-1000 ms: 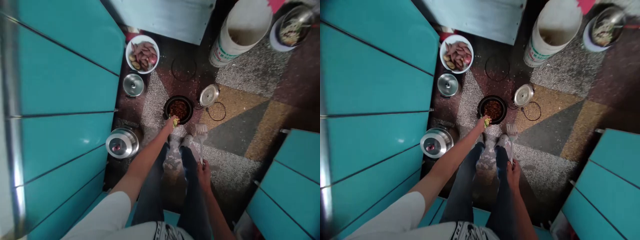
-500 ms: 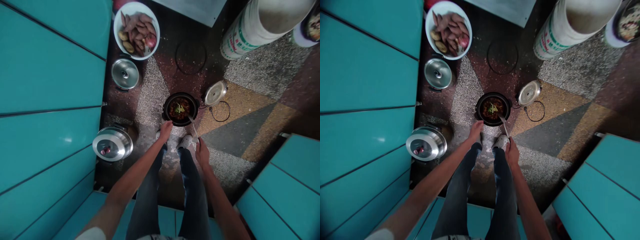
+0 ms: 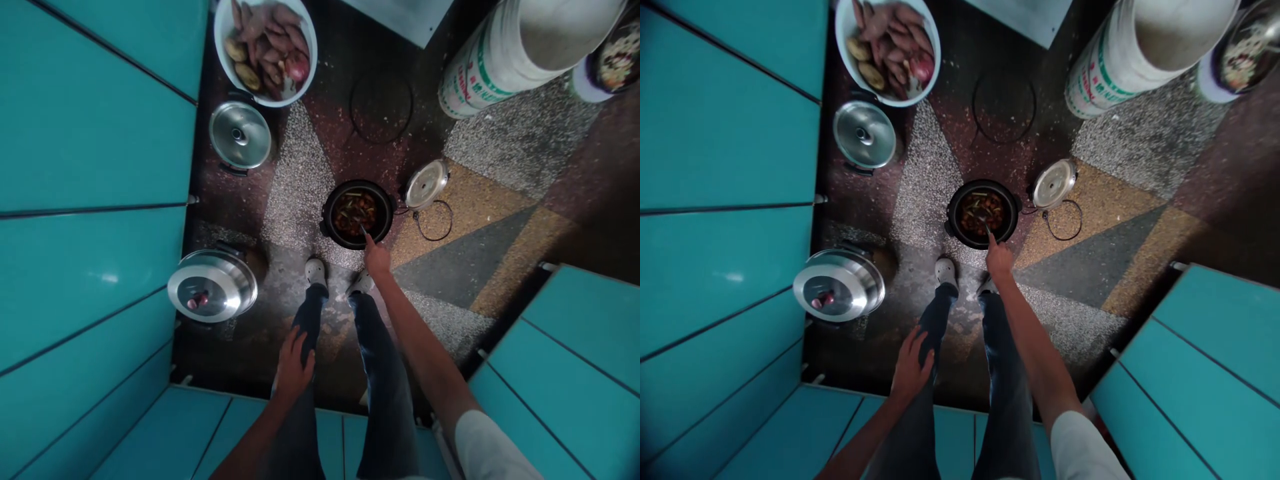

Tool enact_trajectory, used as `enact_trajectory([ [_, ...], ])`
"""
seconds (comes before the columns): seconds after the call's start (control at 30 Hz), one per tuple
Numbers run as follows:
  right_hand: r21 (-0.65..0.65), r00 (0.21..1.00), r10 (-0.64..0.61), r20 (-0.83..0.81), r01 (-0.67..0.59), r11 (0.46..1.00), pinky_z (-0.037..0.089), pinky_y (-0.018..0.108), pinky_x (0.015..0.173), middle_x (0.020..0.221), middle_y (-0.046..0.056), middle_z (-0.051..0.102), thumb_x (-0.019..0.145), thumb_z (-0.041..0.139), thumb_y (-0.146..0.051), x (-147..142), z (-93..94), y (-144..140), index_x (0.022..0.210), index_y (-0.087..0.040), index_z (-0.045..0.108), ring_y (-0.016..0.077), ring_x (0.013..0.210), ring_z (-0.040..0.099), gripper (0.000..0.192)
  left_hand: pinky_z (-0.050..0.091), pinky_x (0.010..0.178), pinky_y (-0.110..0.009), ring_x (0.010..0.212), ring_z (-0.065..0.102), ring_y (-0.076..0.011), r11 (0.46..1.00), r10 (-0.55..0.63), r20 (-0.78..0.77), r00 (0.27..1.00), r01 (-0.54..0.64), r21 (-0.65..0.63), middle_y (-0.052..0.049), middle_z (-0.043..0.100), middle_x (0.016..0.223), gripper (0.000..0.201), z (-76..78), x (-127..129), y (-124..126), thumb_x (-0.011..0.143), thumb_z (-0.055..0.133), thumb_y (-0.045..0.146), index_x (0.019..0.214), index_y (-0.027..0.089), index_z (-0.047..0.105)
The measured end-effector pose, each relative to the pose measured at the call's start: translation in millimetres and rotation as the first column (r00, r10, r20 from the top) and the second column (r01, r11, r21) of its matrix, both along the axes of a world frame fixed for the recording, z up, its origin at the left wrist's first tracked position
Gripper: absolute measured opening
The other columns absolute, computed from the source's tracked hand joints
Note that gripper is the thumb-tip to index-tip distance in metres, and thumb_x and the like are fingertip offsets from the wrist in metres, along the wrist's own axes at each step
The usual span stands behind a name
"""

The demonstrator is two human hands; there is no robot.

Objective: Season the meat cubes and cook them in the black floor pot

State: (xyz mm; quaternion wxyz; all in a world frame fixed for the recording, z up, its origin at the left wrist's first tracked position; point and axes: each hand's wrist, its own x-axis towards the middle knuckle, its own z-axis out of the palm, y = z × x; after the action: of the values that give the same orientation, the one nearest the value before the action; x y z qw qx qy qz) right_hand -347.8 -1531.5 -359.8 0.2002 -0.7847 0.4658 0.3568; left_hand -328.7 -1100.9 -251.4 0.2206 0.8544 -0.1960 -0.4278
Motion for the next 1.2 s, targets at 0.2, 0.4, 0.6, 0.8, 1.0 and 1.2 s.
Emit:
enact_trajectory([
  [0.2,0.025,0.999,0.008,-0.033,-0.008,1.0,0.059,0.037,0.093,0.134,0.02,0.074,0.12,0.033,-0.017,-18.1,6.0,11.5,0.186,-0.027,0.031,0.0251,0.102,0.079,0.067,0.048,0.13,-0.069,0.158,0.056,-0.046,0.999,-0.044,0.012,0.999,0.044,0.025,-0.02,0.06,0.168,0.045,-12.0,2.5,-4.7,0.098,0.069,0.043,0.139,0.026,0.076],
  [0.4,0.011,0.999,-0.026,-0.033,0.026,1.0,0.058,0.034,0.093,0.13,0.018,0.076,0.119,0.042,-0.02,-26.4,9.7,-5.4,0.183,-0.028,0.039,0.026,0.105,0.08,0.065,0.051,0.126,-0.069,0.155,0.058,-0.0477,0.994,-0.103,0.01,0.995,0.102,0.033,-0.022,0.06,0.167,0.041,-15.8,7.4,-3.1,0.099,0.069,0.04,0.135,0.023,0.078],
  [0.6,-0.062,0.998,-0.068,0.016,0.069,0.996,0.057,0.036,0.09,0.127,0.017,0.076,0.123,0.04,-0.034,-26.7,40.7,-5.9,0.18,-0.027,0.047,0.0251,0.098,0.076,0.058,0.055,0.123,-0.066,0.149,0.064,-0.0456,0.994,-0.102,0.011,0.995,0.102,0.047,-0.02,0.064,0.164,0.035,-16.4,11.2,-6.2,0.097,0.071,0.04,0.128,0.025,0.08],
  [0.8,-0.034,1.0,0.001,0.006,-0.001,0.999,0.059,0.035,0.096,0.132,0.018,0.076,0.123,0.035,-0.034,12.8,19.9,-10.1,0.185,-0.03,0.036,0.0264,0.108,0.077,0.062,0.06,0.119,-0.063,0.148,0.065,-0.0431,0.982,-0.19,0.1,0.977,0.187,0.039,-0.02,0.066,0.163,0.034,-21.4,5.7,1.9,0.103,0.066,0.039,0.13,0.022,0.079],
  [1.0,0.018,0.998,-0.061,-0.024,0.062,0.998,0.061,0.037,0.097,0.132,0.017,0.08,0.122,0.032,-0.031,5.6,13.7,5.0,0.182,-0.034,0.042,0.0263,0.108,0.081,0.061,0.063,0.117,-0.059,0.146,0.067,-0.0405,0.966,-0.257,0.185,0.949,0.255,0.036,-0.02,0.065,0.162,0.033,-23.1,2.3,5.7,0.107,0.062,0.036,0.13,0.018,0.078],
  [1.2,0.03,0.984,-0.153,0.096,0.151,0.988,0.06,0.039,0.106,0.137,0.016,0.082,0.12,0.041,-0.033,11.7,17.0,-34.1,0.174,-0.03,0.056,0.0292,0.122,0.079,0.056,0.064,0.118,-0.058,0.147,0.067,-0.0395,0.967,-0.256,0.176,0.95,0.252,0.047,-0.018,0.067,0.161,0.031,-23.8,1.3,6.5,0.105,0.065,0.036,0.128,0.021,0.08],
])
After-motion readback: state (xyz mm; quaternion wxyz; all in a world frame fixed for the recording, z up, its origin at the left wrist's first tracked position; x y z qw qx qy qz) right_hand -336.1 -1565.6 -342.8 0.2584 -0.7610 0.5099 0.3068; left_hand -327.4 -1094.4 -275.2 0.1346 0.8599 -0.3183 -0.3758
